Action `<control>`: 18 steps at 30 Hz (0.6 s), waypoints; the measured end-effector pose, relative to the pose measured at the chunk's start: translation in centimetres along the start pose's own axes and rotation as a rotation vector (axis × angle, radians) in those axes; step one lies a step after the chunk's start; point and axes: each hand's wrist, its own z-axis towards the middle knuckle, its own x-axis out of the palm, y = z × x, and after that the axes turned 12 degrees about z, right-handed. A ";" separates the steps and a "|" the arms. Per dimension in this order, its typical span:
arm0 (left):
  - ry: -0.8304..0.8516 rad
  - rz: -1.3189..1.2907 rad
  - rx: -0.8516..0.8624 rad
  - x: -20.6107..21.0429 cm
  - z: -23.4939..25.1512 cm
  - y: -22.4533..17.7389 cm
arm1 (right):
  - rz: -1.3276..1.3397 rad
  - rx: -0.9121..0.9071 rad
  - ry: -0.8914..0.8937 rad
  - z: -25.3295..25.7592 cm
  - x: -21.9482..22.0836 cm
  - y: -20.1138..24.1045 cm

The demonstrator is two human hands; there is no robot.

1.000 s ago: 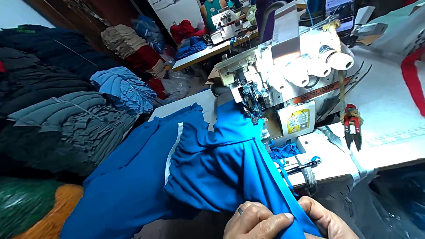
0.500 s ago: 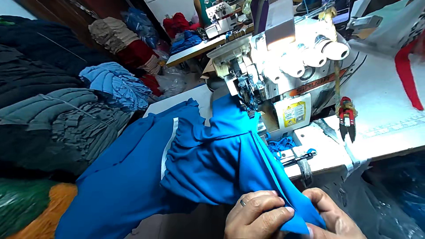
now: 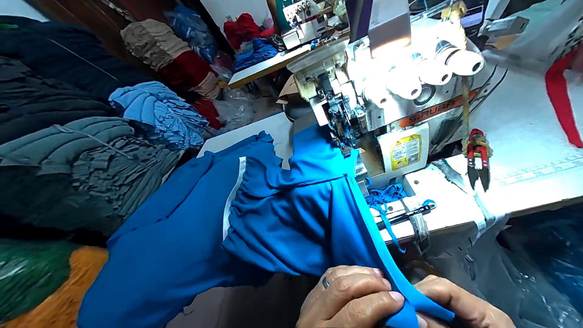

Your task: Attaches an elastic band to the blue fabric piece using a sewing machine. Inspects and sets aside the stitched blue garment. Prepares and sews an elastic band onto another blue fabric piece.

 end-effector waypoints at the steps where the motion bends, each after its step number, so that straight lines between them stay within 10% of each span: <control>1: 0.000 0.029 0.008 0.2 0.0 -0.2 | -0.043 0.009 0.000 -0.1 0.1 0.2; 18: -0.012 0.128 0.190 0.4 -1.2 0.9 | -0.413 0.067 0.117 -0.3 -0.2 2.0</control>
